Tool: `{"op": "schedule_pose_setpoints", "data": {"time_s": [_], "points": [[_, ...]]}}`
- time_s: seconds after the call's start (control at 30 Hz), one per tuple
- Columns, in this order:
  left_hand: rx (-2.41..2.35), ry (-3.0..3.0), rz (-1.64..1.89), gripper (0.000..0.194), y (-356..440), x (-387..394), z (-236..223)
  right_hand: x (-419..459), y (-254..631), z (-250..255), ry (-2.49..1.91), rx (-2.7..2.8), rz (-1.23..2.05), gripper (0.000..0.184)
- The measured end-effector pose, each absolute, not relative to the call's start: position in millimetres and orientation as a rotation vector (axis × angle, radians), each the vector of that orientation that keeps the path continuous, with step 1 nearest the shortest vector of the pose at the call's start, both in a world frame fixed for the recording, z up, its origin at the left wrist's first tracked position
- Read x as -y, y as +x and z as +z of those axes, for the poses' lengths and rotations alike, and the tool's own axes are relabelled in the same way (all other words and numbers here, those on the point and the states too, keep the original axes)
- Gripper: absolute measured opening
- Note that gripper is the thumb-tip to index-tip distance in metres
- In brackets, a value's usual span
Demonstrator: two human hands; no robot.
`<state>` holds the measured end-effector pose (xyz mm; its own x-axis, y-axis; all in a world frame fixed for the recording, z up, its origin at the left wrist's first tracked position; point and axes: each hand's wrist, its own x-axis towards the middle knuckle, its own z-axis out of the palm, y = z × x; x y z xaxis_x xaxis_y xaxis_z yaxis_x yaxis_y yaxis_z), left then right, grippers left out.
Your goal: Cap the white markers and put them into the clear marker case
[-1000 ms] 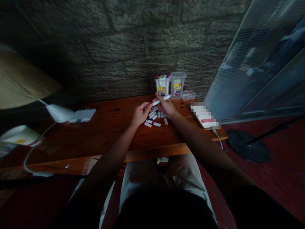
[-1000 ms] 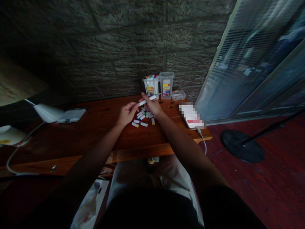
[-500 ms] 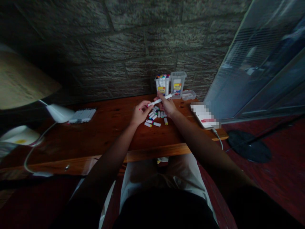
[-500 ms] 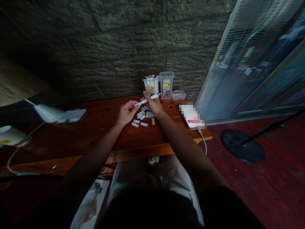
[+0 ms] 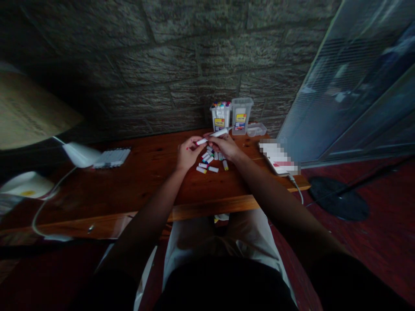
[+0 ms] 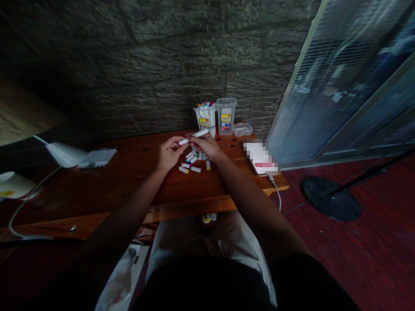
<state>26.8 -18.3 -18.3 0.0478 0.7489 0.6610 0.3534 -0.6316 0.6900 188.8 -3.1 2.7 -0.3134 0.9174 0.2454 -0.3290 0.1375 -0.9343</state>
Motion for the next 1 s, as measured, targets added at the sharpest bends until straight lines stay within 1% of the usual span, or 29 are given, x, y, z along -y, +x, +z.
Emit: {"op": "schedule_pose_setpoints", "data": {"time_s": [0.07, 0.2, 0.4, 0.53, 0.7, 0.9, 1.0], "points": [[-1.134, 1.987, 1.601, 0.02, 27.5, 20.2, -16.8, 2.0, 189.1, 1.3, -0.68, 1.334, 1.407, 0.026], [-1.145, 2.014, 1.587, 0.019, 28.4, 22.1, -16.2, 0.9, 190.1, -1.4, -0.769, 1.433, 1.315, 0.041], [-1.117, 2.037, 1.574, 0.022, 27.8, 20.1, -19.9, 2.9, 189.4, -1.6, -0.866, 1.5, 1.173, 0.049], [-1.106, 2.049, 1.571, 0.023, 29.0, 20.4, -19.9, 7.6, 189.2, 2.9, -0.845, 1.463, 1.149, 0.05], [-1.131, 2.066, 1.591, 0.031, 31.4, 23.5, -16.2, 11.5, 189.4, 7.6, -0.897, 1.429, 1.141, 0.053], [-1.138, 2.045, 1.512, 0.026, 32.4, 28.2, -12.3, 5.7, 190.3, 5.5, -0.95, 1.32, 1.144, 0.053], [-1.138, 2.06, 1.468, 0.029, 31.3, 27.9, -12.8, 4.3, 191.2, 6.2, -0.959, 1.236, 1.164, 0.054]]}}
